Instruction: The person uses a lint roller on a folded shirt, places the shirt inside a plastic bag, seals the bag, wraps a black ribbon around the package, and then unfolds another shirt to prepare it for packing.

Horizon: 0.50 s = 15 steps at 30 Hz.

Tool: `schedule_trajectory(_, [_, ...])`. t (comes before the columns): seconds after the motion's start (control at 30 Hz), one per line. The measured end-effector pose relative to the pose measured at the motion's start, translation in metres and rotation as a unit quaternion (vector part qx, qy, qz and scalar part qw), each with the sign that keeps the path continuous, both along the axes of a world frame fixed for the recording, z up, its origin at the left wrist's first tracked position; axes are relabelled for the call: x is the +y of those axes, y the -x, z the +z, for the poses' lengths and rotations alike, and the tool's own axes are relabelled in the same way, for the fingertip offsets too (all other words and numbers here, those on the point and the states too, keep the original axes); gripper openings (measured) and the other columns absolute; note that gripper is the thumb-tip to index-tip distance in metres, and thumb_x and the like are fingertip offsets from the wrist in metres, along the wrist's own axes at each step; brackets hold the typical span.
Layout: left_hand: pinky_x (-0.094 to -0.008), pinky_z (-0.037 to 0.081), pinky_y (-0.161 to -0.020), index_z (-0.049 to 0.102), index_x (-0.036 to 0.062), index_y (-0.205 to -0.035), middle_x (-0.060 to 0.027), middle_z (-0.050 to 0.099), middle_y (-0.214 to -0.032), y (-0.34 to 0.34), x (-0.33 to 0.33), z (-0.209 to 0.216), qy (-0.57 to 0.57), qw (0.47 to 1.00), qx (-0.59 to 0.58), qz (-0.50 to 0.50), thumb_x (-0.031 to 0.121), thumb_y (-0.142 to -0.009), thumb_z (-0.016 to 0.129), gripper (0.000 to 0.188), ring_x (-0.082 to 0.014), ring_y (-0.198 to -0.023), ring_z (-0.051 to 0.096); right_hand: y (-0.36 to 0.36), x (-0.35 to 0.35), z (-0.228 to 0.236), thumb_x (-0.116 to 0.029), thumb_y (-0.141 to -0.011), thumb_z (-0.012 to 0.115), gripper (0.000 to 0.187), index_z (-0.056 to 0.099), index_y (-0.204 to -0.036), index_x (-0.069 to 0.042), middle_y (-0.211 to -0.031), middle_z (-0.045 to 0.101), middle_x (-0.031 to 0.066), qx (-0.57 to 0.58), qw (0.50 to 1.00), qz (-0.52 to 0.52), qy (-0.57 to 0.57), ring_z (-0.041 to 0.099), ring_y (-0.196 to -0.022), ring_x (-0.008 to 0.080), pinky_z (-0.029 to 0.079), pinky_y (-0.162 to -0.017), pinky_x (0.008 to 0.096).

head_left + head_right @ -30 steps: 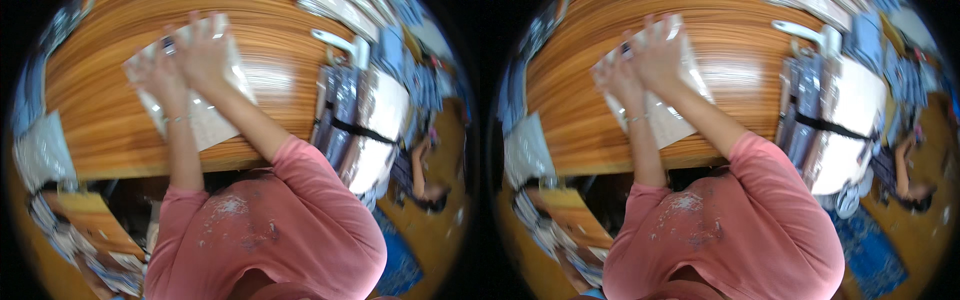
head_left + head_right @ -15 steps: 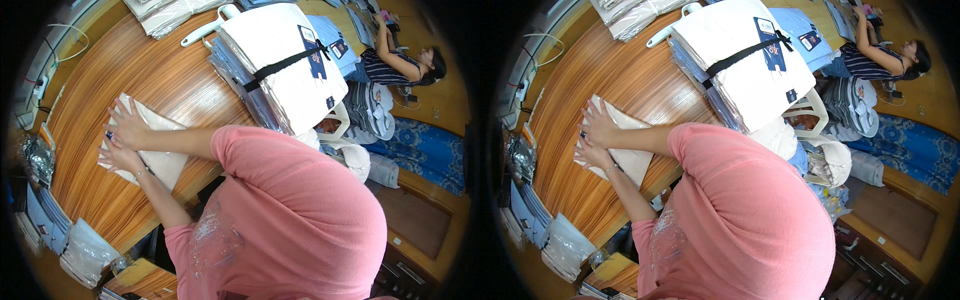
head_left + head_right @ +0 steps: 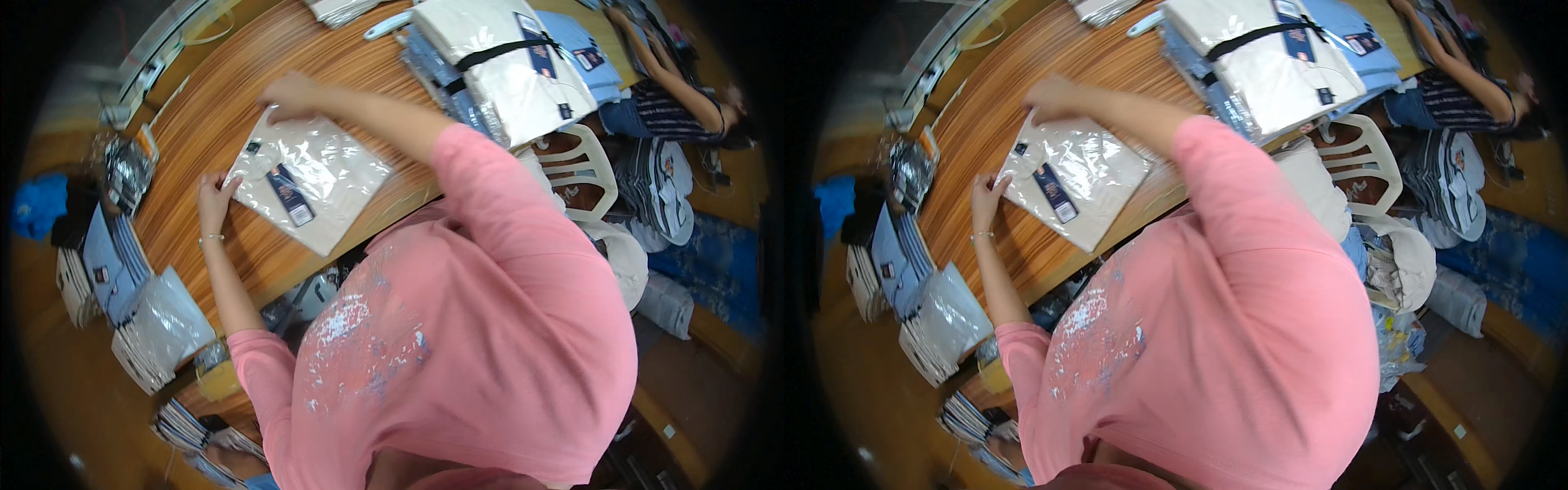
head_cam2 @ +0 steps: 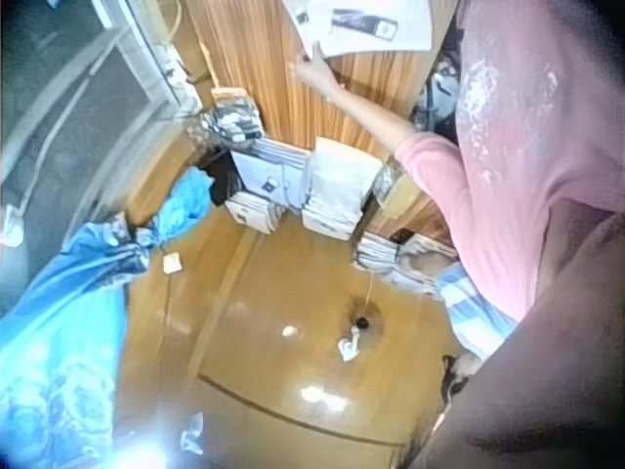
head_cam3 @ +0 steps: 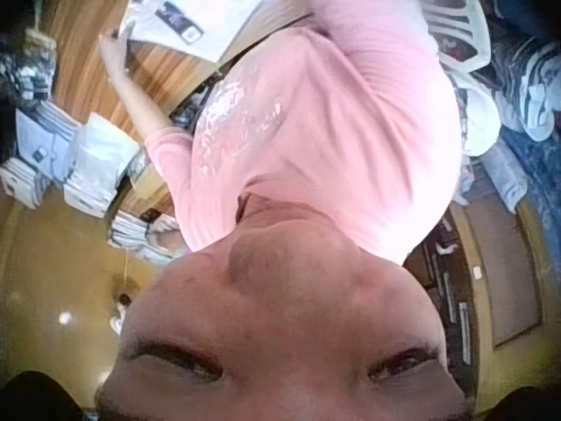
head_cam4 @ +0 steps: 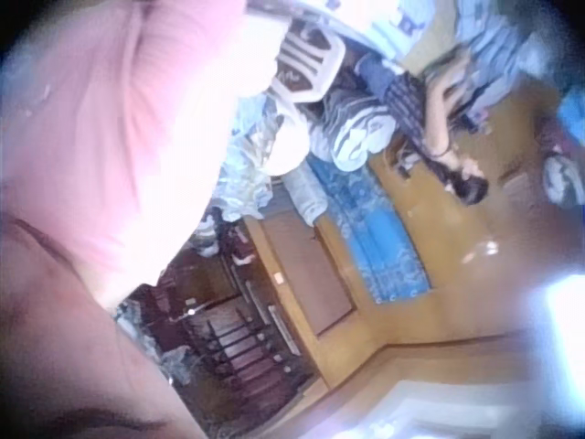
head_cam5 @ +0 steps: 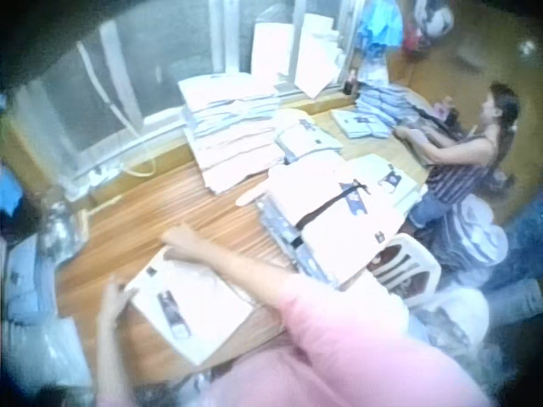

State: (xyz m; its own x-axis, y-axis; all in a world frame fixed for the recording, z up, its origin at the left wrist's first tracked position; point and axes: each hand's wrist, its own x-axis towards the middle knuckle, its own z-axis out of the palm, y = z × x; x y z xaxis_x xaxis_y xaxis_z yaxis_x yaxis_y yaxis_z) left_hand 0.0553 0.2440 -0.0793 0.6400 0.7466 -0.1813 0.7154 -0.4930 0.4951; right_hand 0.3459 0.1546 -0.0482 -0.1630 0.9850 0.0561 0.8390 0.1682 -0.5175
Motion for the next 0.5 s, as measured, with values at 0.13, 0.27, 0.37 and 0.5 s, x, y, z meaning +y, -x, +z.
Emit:
schedule_trajectory(0.13, [-0.0446, 0.03, -0.102, 0.042, -0.0002, -0.127, -0.0152, 0.043, -0.133, 0.023, -0.076, -0.007, 0.642, 0.438, -0.618, 0.122, 0.049, -0.084, 0.053, 0.066, -0.0293, -0.121, 0.04, -0.011, -0.07, -0.021, -0.038, -0.089, 0.052, 0.054, 0.043, -0.128, -0.001, -0.124, 0.052, 0.0136, 0.73, 0.642, -0.16, 0.174, 0.052, -0.11, 0.02, 0.043, -0.092, 0.0311])
schedule_trajectory(0.27, [-0.0377, 0.035, -0.102, 0.04, 0.0006, -0.128, -0.0141, 0.048, -0.127, 0.027, -0.146, -0.06, 0.635, 0.451, -0.574, 0.254, 0.022, -0.094, 0.043, 0.04, -0.0257, -0.118, 0.045, 0.046, -0.135, -0.045, -0.013, -0.089, 0.051, 0.044, 0.04, -0.13, 0.0, -0.119, 0.054, 0.0128, 0.643, 0.677, -0.292, 0.206, 0.054, -0.106, 0.0196, 0.044, -0.091, 0.0315])
schedule_trajectory(0.37, [-0.0359, 0.038, -0.098, 0.038, -0.0013, -0.129, -0.0137, 0.048, -0.126, 0.012, -0.132, -0.009, 0.59, 0.536, -0.559, 0.226, 0.018, -0.094, 0.044, 0.04, -0.0222, -0.115, 0.048, 0.062, -0.143, -0.014, -0.007, -0.089, 0.049, 0.041, 0.039, -0.128, 0.002, -0.115, 0.055, 0.0136, 0.627, 0.672, -0.374, 0.123, 0.056, -0.102, 0.0196, 0.045, -0.088, 0.0313])
schedule_trajectory(0.5, [-0.0307, 0.045, -0.091, 0.043, -0.0015, -0.124, -0.0121, 0.053, -0.12, 0.025, -0.095, 0.013, 0.574, 0.605, -0.522, 0.182, 0.017, -0.094, 0.046, 0.036, -0.018, -0.107, 0.054, 0.074, -0.134, -0.005, -0.007, -0.088, 0.052, 0.034, 0.046, -0.12, 0.002, -0.108, 0.059, 0.0115, 0.647, 0.667, -0.356, 0.095, 0.057, -0.095, 0.0177, 0.046, -0.083, 0.0298])
